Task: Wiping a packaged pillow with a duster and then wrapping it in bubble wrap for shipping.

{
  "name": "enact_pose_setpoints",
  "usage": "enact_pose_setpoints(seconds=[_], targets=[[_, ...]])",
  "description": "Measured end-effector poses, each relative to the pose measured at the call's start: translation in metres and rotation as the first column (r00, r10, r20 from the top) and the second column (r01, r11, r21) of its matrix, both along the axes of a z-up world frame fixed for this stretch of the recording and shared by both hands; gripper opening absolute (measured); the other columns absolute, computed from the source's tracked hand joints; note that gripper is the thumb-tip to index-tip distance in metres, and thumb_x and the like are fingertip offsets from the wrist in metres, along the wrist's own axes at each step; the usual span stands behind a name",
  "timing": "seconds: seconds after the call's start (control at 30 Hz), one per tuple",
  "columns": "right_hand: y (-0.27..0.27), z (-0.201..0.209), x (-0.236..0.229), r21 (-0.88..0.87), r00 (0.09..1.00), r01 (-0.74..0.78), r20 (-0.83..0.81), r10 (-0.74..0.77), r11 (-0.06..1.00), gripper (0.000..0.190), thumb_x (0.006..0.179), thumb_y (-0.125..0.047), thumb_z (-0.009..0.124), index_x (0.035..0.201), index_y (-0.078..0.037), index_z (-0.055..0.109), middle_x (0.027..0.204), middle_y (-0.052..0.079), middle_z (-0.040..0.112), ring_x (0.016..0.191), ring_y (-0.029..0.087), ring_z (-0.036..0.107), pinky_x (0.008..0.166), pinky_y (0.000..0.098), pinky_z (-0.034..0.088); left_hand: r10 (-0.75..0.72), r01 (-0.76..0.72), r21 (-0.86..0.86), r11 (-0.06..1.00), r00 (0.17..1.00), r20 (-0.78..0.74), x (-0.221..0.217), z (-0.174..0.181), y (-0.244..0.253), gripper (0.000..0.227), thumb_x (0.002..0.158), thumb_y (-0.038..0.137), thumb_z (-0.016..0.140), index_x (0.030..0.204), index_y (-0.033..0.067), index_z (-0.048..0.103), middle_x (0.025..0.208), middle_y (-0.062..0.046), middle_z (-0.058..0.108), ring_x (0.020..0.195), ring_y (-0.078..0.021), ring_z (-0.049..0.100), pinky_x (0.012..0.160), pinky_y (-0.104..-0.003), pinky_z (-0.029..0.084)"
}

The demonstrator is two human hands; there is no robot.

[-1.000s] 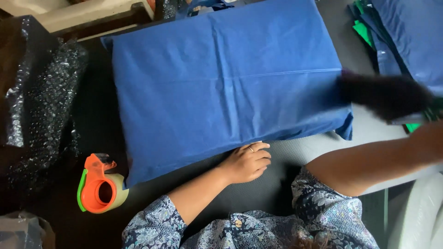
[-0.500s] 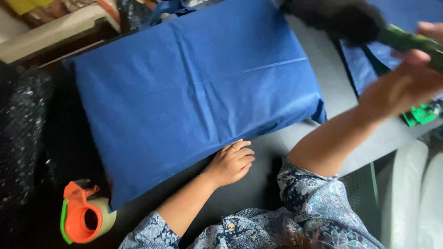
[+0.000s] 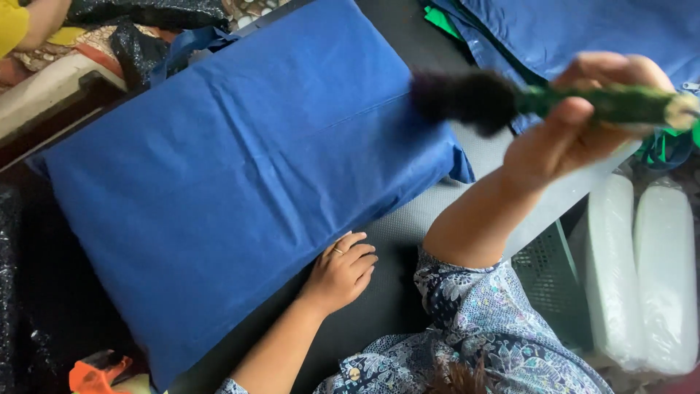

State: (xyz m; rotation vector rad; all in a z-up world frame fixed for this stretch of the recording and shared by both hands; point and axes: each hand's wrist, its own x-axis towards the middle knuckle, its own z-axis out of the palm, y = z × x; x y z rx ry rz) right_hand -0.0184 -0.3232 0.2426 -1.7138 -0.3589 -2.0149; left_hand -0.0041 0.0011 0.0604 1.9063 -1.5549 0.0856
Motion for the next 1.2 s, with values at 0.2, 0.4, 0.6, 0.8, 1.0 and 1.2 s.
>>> enact_pose_setpoints(seconds=[0.2,0.4,0.6,0.8,1.0,1.2], targets=[[-0.003,0.008,-0.026,-0.111,0.99,0.127,0.078,-0.119,0.986,0.029,0.11,-0.028,0.044,0.128,-0.006,0.047,0.116,0.013,0.052,0.073,0.034,0.047,0.063,0.0436,0.037,-0.015,0.015,-0.03,0.999,1.0,0.005,0.001,0.004,0.0,0.013,0.093,0.009,0.066,0.1,0.0072,0.076,0.111,-0.005,0.072,0.122,-0.0295,0.061,0.111,-0.048,0.045],[0.012,0.004,0.017,0.115,0.966,-0.155,-0.19,0.175,0.981,0.035,0.111,-0.037,0.054,0.134,-0.013,0.042,0.118,0.021,0.06,0.107,0.034,0.059,0.09,0.0448,0.048,-0.021,0.023,-0.072,0.997,1.0,0.023,-0.001,0.002,0.0,0.011,0.09,0.007,0.067,0.098,0.0078,0.075,0.111,-0.007,0.072,0.118,-0.0299,0.062,0.111,-0.049,0.045],[0.019,-0.003,0.038,0.16,0.905,-0.176,-0.362,0.224,0.971,0.032,0.116,-0.025,0.054,0.121,0.005,0.064,0.13,0.007,0.042,0.116,0.025,0.056,0.085,0.0392,0.062,-0.015,0.015,-0.062,0.998,1.0,0.011,-0.003,0.004,-0.001,0.011,0.089,0.006,0.068,0.098,0.0078,0.075,0.109,-0.007,0.072,0.116,-0.0297,0.063,0.111,-0.049,0.045],[-0.013,-0.005,0.01,0.026,0.995,-0.092,-0.025,0.092,0.995,0.036,0.106,-0.038,0.055,0.127,-0.01,0.05,0.112,0.007,0.046,0.074,0.022,0.038,0.057,0.0351,0.033,-0.028,0.028,-0.068,0.997,1.0,0.006,-0.003,0.005,-0.002,0.012,0.09,0.006,0.067,0.098,0.0075,0.076,0.109,-0.007,0.072,0.117,-0.0302,0.063,0.11,-0.049,0.046],[-0.013,0.012,-0.035,-0.066,0.973,0.21,0.11,-0.202,0.976,0.029,0.116,-0.03,0.042,0.107,-0.003,0.047,0.079,0.02,0.047,0.064,0.029,0.036,0.062,0.0425,0.032,-0.022,0.021,-0.05,0.999,1.0,-0.013,-0.003,0.003,-0.001,0.011,0.09,0.007,0.067,0.098,0.0083,0.075,0.11,-0.005,0.072,0.118,-0.0293,0.062,0.111,-0.049,0.045],[-0.048,-0.011,-0.036,0.338,0.749,0.379,0.435,-0.5,0.861,0.023,0.113,-0.031,0.05,0.112,-0.008,0.053,0.078,0.02,0.048,0.066,0.027,0.043,0.066,0.0399,0.043,-0.028,0.026,-0.063,0.998,0.999,-0.027,-0.003,0.007,-0.002,0.012,0.09,0.006,0.066,0.096,0.0089,0.076,0.108,-0.004,0.072,0.114,-0.0294,0.064,0.11,-0.05,0.045]])
